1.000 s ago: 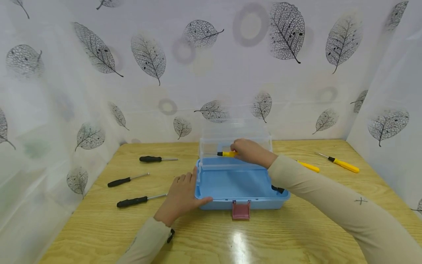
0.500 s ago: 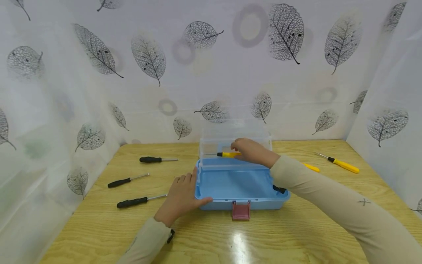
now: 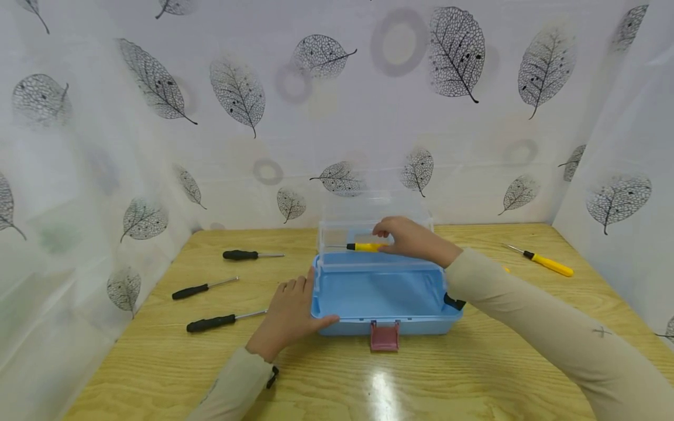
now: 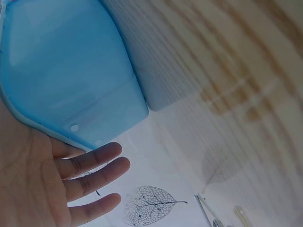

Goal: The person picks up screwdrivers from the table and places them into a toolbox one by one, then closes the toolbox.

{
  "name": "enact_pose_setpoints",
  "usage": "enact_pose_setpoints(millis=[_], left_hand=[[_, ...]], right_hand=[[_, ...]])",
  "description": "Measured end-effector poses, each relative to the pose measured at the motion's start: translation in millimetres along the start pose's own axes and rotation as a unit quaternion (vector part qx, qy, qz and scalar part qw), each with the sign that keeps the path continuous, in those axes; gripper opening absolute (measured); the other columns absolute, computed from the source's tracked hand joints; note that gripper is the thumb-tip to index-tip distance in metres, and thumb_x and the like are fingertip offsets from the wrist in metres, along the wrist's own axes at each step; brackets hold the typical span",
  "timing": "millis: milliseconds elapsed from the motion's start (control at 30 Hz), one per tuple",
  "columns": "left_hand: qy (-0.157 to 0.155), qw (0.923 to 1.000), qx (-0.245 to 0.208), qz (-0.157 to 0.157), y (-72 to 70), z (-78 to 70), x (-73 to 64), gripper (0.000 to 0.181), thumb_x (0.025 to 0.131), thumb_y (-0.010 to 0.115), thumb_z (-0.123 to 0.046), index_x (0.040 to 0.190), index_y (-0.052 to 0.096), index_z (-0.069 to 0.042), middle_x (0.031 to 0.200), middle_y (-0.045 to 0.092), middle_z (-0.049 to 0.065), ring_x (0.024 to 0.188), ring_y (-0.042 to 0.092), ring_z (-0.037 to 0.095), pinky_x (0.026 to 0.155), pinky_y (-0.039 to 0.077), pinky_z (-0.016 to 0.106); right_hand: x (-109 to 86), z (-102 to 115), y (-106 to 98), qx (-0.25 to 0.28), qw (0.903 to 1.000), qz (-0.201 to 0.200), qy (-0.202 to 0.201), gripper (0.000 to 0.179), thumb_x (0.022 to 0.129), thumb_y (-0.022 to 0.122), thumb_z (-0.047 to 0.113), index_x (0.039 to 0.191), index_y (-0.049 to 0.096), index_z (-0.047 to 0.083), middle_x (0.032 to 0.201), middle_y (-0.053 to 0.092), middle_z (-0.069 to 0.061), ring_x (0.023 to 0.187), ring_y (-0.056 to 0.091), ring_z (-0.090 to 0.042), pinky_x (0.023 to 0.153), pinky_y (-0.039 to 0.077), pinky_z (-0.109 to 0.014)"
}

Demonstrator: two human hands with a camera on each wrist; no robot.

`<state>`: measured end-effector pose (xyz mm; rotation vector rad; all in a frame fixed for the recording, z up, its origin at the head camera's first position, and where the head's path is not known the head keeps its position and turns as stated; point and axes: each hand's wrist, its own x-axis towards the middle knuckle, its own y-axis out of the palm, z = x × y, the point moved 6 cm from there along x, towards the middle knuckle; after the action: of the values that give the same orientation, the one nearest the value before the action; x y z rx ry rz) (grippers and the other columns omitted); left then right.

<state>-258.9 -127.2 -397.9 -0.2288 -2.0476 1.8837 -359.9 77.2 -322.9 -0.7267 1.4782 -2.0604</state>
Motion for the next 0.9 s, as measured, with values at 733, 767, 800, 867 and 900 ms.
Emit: enact_pose_setpoints(millis=[733, 767, 800, 867, 900], left_hand=[[0.003, 1.0, 0.003, -0.005, -0.2, -0.7, 0.3, 0.112, 0.073, 0.053, -0.077, 0.146, 0.024, 0.003, 0.125, 0.056, 0.019, 0.113, 0.055, 0.035, 0.096, 0.044, 0.048], [0.004, 1.0, 0.003, -0.006, -0.4, -0.8, 0.3, 0.112, 0.073, 0.053, -0.077, 0.146, 0.024, 0.003, 0.125, 0.056, 0.019, 0.113, 0.055, 0.035, 0.096, 0.044, 0.048], [0.004, 1.0, 0.003, -0.006, -0.6, -0.8, 0.2, 0.112, 0.073, 0.053, -0.077, 0.146, 0.024, 0.003, 0.125, 0.056, 0.019, 0.113, 0.055, 0.035, 0.096, 0.044, 0.048], [0.004, 1.0, 0.002, -0.007, -0.7, -0.7, 0.0, 0.112, 0.073, 0.053, -0.076, 0.146, 0.024, 0.003, 0.125, 0.056, 0.019, 0.113, 0.055, 0.035, 0.096, 0.044, 0.048], [0.004, 1.0, 0.003, -0.007, -0.5, -0.6, 0.0, 0.112, 0.073, 0.053, -0.077, 0.146, 0.024, 0.003, 0.125, 0.056, 0.019, 0.113, 0.055, 0.035, 0.096, 0.044, 0.048]], right_hand=[[-28.1, 2.1, -37.6, -0.031, 0.9962, -0.077, -0.025, 0.035, 0.081, 0.074, 0.016, 0.111, 0.064, 0.001, 0.105, 0.066, -0.013, 0.092, 0.061, -0.024, 0.083, 0.052, -0.041], [-30.2, 1.2, -39.8, -0.032, 0.9958, -0.082, -0.027, 0.036, 0.081, 0.074, 0.016, 0.111, 0.064, 0.0, 0.105, 0.066, -0.013, 0.092, 0.061, -0.025, 0.083, 0.052, -0.041], [-32.3, 0.4, -42.2, -0.031, 0.9953, -0.087, -0.029, 0.036, 0.08, 0.074, 0.015, 0.111, 0.064, 0.0, 0.104, 0.066, -0.014, 0.091, 0.061, -0.025, 0.082, 0.052, -0.041], [-36.7, -1.1, -47.5, -0.031, 0.9942, -0.098, -0.033, 0.036, 0.08, 0.075, 0.015, 0.11, 0.064, 0.0, 0.103, 0.066, -0.014, 0.091, 0.061, -0.026, 0.081, 0.052, -0.041], [-38.8, -2.2, -49.9, -0.032, 0.9937, -0.102, -0.034, 0.036, 0.08, 0.075, 0.014, 0.11, 0.064, -0.001, 0.103, 0.066, -0.014, 0.091, 0.061, -0.026, 0.08, 0.052, -0.041]])
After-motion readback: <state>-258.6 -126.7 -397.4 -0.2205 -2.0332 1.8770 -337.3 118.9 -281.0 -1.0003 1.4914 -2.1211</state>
